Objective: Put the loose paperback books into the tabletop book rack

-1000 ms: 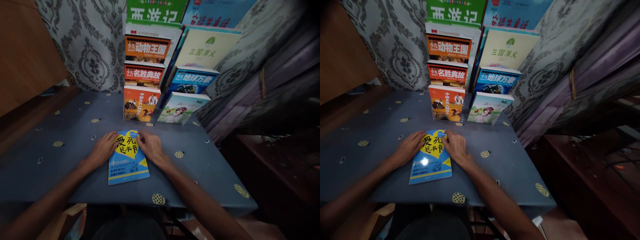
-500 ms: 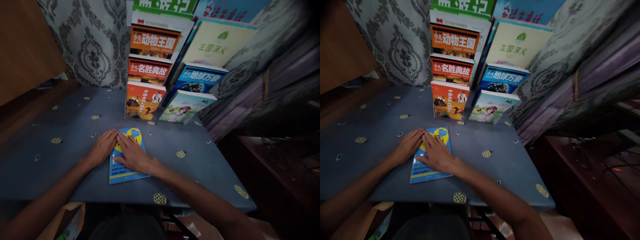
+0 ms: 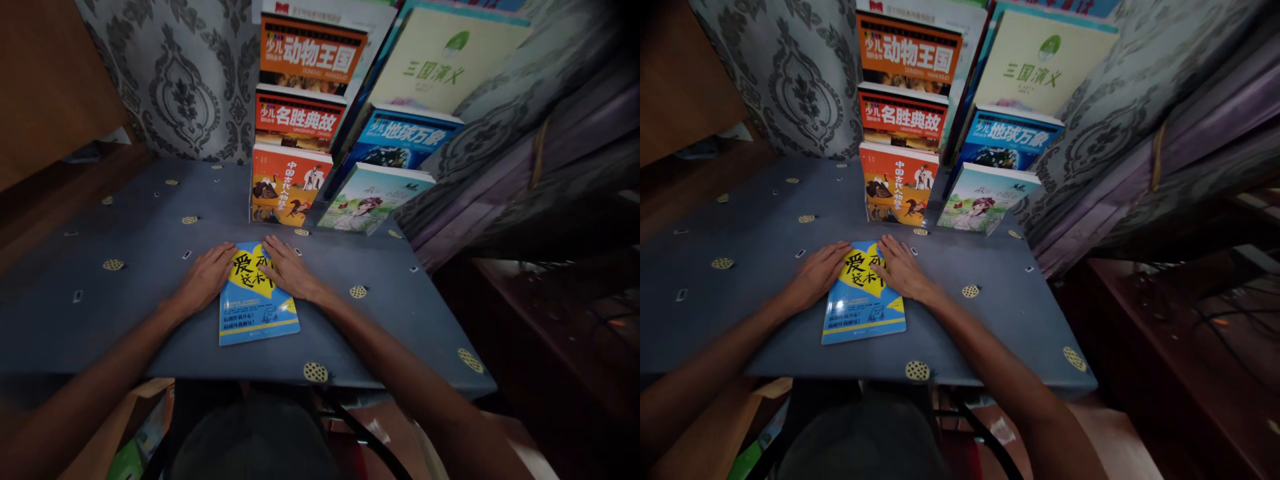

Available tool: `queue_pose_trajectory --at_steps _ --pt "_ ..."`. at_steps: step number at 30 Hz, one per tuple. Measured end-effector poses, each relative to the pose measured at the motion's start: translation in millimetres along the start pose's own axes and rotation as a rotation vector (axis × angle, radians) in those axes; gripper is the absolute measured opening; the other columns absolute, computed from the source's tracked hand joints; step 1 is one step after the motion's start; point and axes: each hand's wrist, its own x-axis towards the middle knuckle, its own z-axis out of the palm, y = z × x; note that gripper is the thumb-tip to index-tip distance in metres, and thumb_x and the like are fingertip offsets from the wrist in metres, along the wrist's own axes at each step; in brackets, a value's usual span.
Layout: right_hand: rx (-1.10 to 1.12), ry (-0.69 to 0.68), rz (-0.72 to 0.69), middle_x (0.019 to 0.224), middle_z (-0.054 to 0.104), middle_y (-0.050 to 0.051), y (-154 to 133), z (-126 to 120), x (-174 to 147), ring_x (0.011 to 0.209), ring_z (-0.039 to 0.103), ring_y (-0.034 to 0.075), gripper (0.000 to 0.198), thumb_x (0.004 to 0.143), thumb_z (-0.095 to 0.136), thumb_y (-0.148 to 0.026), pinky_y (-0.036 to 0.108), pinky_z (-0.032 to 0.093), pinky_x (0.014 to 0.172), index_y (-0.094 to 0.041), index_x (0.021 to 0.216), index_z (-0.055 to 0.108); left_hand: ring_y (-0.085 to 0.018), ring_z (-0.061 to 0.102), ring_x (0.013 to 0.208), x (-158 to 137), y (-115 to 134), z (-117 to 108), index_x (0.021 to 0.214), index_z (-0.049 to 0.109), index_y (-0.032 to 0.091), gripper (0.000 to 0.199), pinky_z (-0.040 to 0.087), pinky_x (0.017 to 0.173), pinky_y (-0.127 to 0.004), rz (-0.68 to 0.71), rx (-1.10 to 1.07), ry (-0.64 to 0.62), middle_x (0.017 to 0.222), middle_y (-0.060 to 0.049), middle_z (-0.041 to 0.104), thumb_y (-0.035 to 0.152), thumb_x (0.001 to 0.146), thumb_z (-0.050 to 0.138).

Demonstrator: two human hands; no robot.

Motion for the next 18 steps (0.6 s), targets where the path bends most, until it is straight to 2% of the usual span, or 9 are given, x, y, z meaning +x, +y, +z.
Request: queue_pose_trajectory --at_steps 5,9,12,18 --pt "-0.015 0.000 -0.004 0.164 0.028 0.015 -1 -2 -33 0.155 0.021 0.027 0.070 0.102 0.029 -0.057 0.055 0.019 0.125 -0.013 0.156 0.032 -0.025 0.052 0.135 0 0 -4 0.136 0.058 0.016 0.047 0.041 0.114 -0.048 0.016 0.025 -0.018 0.144 -0.013 0.058 0.034 0.104 0.029" --pt "-0.033 0.012 -0.031 0.164 0.031 0.014 -3 -4 -47 0.153 0.026 0.024 0.062 0.104 0.027 -0.048 0.053 0.020 0.125 -0.015 0.156 0.032 -0.029 0.047 0.140 -5 16 -13 0.138 0.057 0.016 0.047 0.035 0.116 -0.054 0.065 0.066 -0.096 0.149 -0.015 0.053 0.035 0.102 0.034" --pt "-0.053 0.021 -0.030 0.163 0.033 0.014 -6 -5 -49 0.153 0.027 0.022 0.058 0.105 0.022 -0.041 0.051 0.020 0.126 -0.013 0.155 0.033 -0.028 0.043 0.143 -17 39 -17 0.141 0.055 0.021 0.045 0.032 0.118 -0.056 0.177 0.074 -0.165 0.152 -0.014 0.050 0.036 0.103 0.035" --pt "-0.075 0.019 -0.021 0.162 0.033 0.016 -9 -6 -48 0.153 0.027 0.022 0.057 0.105 0.022 -0.035 0.050 0.022 0.126 -0.009 0.154 0.035 -0.023 0.035 0.149 -45 85 -14 0.147 0.046 0.034 0.043 0.028 0.121 -0.051 0.445 0.059 -0.282 0.157 -0.007 0.044 0.033 0.105 0.038"
